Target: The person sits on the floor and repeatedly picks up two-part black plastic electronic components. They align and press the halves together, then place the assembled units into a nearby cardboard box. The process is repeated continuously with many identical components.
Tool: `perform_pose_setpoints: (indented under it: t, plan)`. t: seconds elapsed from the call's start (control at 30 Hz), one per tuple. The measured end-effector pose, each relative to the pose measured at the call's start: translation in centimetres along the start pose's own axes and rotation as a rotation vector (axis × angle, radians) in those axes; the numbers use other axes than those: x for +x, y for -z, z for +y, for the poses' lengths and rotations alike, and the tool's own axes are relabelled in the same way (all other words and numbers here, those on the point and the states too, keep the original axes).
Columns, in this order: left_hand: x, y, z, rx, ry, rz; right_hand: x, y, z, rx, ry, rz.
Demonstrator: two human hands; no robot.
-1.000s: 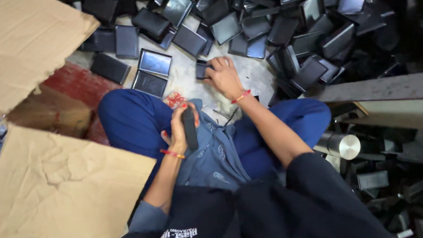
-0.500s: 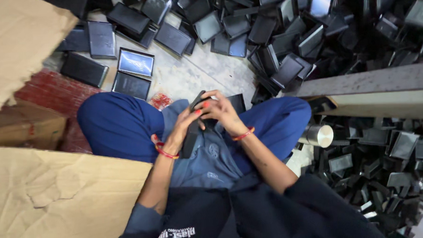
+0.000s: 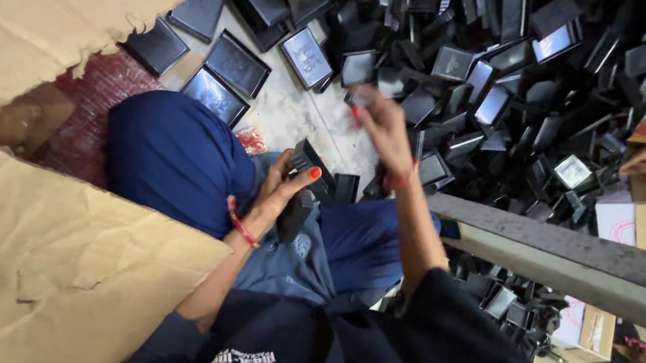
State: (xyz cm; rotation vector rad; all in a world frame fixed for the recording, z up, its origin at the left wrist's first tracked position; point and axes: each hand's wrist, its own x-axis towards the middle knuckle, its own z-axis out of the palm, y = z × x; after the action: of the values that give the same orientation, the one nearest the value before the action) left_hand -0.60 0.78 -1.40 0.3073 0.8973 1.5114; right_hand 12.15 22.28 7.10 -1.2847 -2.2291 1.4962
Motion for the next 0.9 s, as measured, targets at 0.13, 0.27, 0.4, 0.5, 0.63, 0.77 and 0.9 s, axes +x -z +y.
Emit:
perform_pose_setpoints:
  t: [0.13,0.27,0.4,0.5,0.63,0.77,0.9]
  plan:
    - [0.4,0.2,-0.6,-0.147,0.163,0.066,7.1,1.0,2.0,-1.007,0.551,0.22]
    - [0.7,0.8,-1.4,-0.099,0.181,0.144,8.8,-0.1,2.5,-1.294,0.534,0.189]
    - [0.9,1.1,-2.6,-0.049,0.125,0.146,4.0,0.6,2.6,-0.458,0.323,0.392]
    - [1.0,0.9,-3.3,0.042,0.096,0.092,-2.2,-0.1,3.4,0.239,0.169,0.334]
    - [1.0,0.5,-3.5,-0.036,0.08,-0.05,-11.0,-5.4,4.8,0.376,0.1,0.054]
    - [-0.1,0.4,-2.7,0.29,-0.035,-0.206,-14.2,-7.4,4.8,-0.15,0.253,0.15]
    - [-1.0,0.3,-2.1,0.322,-0.021,-0.291,-14.4,-6.4,3.8,0.188,-0.047,0.116]
